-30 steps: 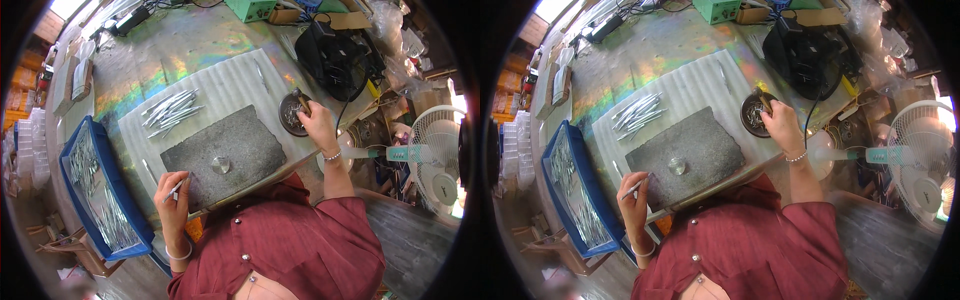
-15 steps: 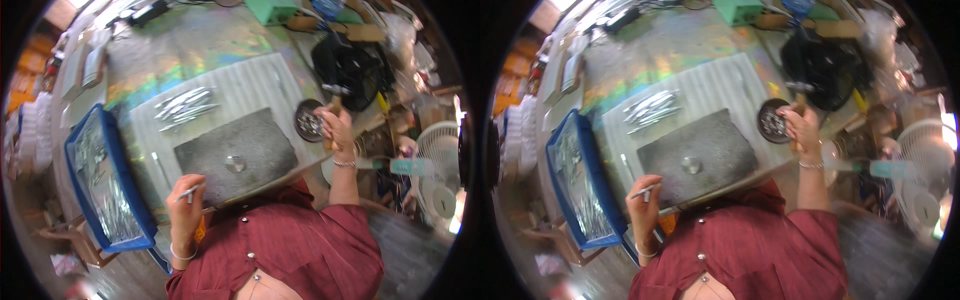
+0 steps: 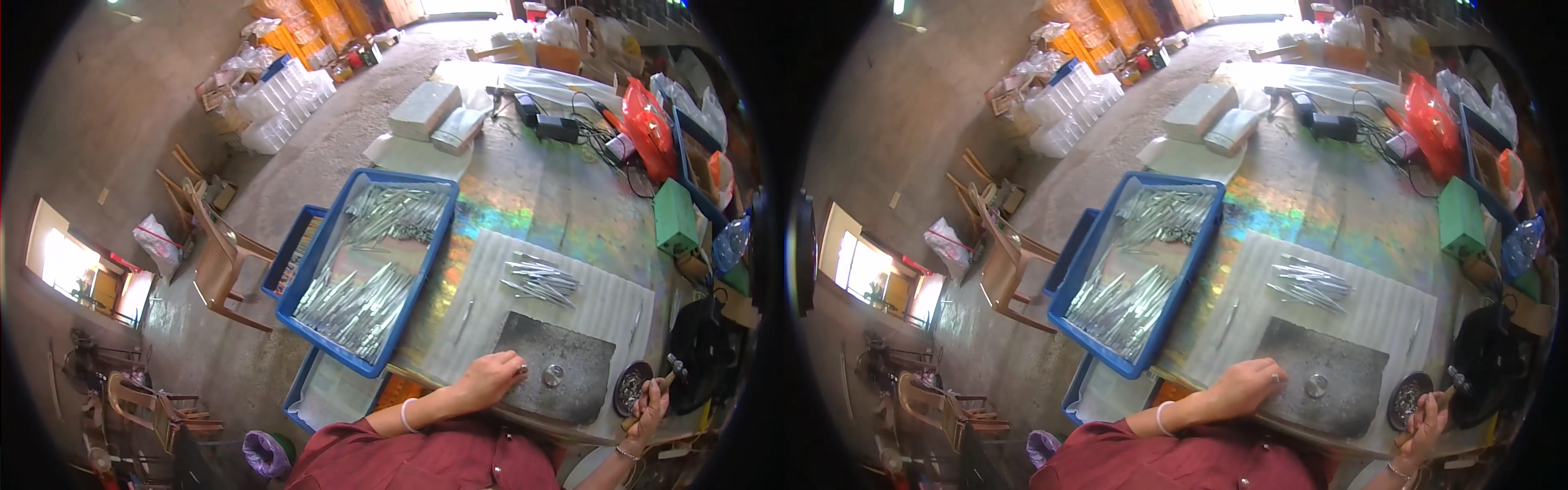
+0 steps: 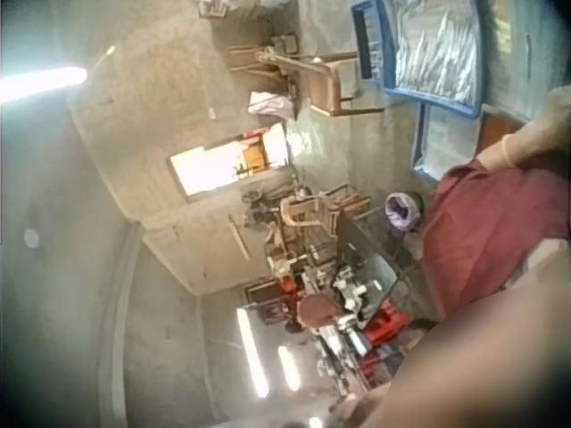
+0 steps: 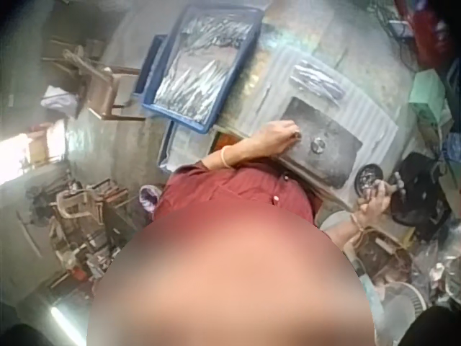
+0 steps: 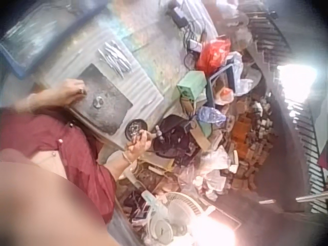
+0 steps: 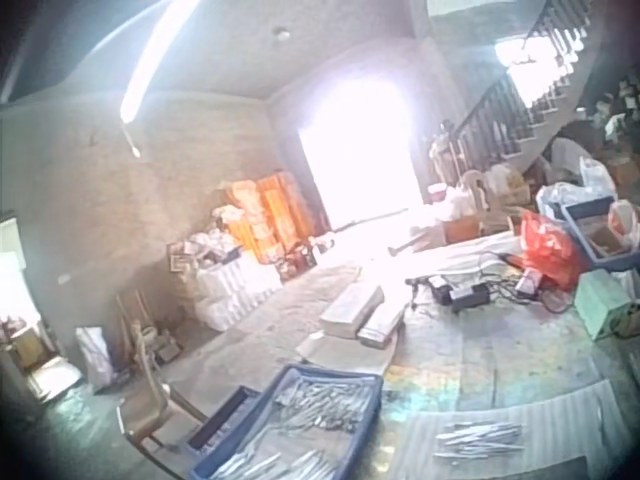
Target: Stamping or marking metal strips using a hammer and a punch tool on a metal block.
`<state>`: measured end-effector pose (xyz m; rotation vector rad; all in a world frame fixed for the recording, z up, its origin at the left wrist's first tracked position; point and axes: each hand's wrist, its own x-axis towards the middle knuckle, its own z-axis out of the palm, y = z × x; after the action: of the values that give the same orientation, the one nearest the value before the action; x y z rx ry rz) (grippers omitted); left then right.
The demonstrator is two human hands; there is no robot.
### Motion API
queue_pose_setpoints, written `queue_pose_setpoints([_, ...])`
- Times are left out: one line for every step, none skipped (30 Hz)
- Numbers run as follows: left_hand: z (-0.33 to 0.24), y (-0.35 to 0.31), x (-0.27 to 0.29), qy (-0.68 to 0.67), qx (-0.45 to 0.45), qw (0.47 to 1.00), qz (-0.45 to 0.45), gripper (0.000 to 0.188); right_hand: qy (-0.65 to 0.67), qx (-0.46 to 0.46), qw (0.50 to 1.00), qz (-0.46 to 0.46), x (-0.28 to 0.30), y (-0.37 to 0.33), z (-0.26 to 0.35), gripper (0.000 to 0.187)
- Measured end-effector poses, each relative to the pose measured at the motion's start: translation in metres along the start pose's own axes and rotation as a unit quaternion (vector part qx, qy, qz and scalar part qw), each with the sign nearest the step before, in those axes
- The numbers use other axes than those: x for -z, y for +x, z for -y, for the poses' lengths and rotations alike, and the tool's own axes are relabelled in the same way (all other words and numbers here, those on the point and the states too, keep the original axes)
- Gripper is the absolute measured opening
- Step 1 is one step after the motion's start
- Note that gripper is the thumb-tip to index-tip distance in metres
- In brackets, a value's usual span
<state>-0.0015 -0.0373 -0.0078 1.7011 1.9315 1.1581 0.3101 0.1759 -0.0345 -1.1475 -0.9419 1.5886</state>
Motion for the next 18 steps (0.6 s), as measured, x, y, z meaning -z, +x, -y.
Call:
queue_pose_setpoints([0.002,0.0,0.001,0.006,-0.001,1.0,-0.001,0.01,-0.001,0.005,1.0,0.018,-0.001,0.002,0.0,0.009])
queue_pose_setpoints([0.005,0.0,0.003,-0.028,-0.002,1.0,-0.014,0.011,-0.002,0.009,0.999,0.034,-0.003,0.002,-0.001,0.009])
queue_pose_setpoints([0.006,0.0,0.005,-0.064,-0.002,0.998,-0.024,0.012,0.001,0.008,0.999,0.032,-0.007,0.0,-0.001,0.009])
queue_pose_setpoints([0.006,-0.001,0.007,-0.062,-0.002,0.998,-0.02,0.012,-0.012,0.021,0.999,0.036,-0.012,-0.002,0.0,0.007])
queue_pose_setpoints([0.006,-0.002,0.009,-0.113,0.01,0.993,-0.029,0.014,-0.024,0.034,0.998,0.039,-0.016,-0.005,0.0,0.007])
queue_pose_setpoints([0.004,-0.003,0.011,-0.165,0.025,0.985,-0.037,0.015,-0.022,0.032,0.998,0.048,-0.02,-0.009,0.002,0.006])
queue_pose_setpoints([0.003,-0.005,0.014,-0.164,0.026,0.985,-0.034,0.015,-0.021,0.03,0.998,0.045,-0.024,-0.014,0.002,0.006])
queue_pose_setpoints([0.001,-0.008,0.018,-0.192,0.059,0.979,-0.012,0.015,-0.024,0.028,0.998,0.057,-0.029,-0.02,0.003,0.006])
queue_pose_setpoints([-0.004,-0.01,0.02,-0.222,0.093,0.971,0.011,0.016,-0.027,0.025,0.997,0.066,-0.034,-0.029,0.005,0.006])
queue_pose_setpoints([-0.009,-0.011,0.02,-0.223,0.097,0.97,0.015,0.016,-0.028,0.019,0.998,0.056,-0.04,-0.037,0.005,0.007])
queue_pose_setpoints([-0.016,-0.013,0.02,-0.326,0.135,0.935,0.015,0.014,-0.03,0.014,0.998,0.053,-0.046,-0.046,0.007,0.007])
queue_pose_setpoints([-0.019,-0.015,0.019,-0.424,0.174,0.889,0.012,0.013,-0.038,0.01,0.996,0.08,-0.054,-0.053,0.007,0.007])
queue_pose_setpoints([-0.02,-0.02,0.017,-0.426,0.181,0.886,0.014,0.013,-0.047,0.005,0.993,0.106,-0.061,-0.061,0.008,0.007])
queue_pose_setpoints([-0.019,-0.021,0.015,-0.47,0.183,0.864,0.016,0.013,-0.037,0.012,0.99,0.136,-0.07,-0.068,0.009,0.007])
queue_pose_setpoints([-0.018,-0.022,0.014,-0.511,0.187,0.839,0.02,0.014,-0.038,0.005,0.991,0.125,-0.079,-0.077,0.01,0.007])
queue_pose_setpoints([-0.018,-0.021,0.014,-0.538,0.2,0.818,0.029,0.014,-0.064,-0.003,0.99,0.129,-0.09,-0.087,0.013,0.009])
queue_pose_setpoints([-0.019,-0.019,0.014,-0.552,0.212,0.806,0.034,0.013,-0.092,-0.013,0.988,0.124,-0.099,-0.098,0.015,0.01])
queue_pose_setpoints([-0.017,-0.017,0.017,-0.567,0.225,0.792,0.035,0.013,-0.096,-0.035,0.985,0.142,-0.112,-0.104,0.02,0.011])
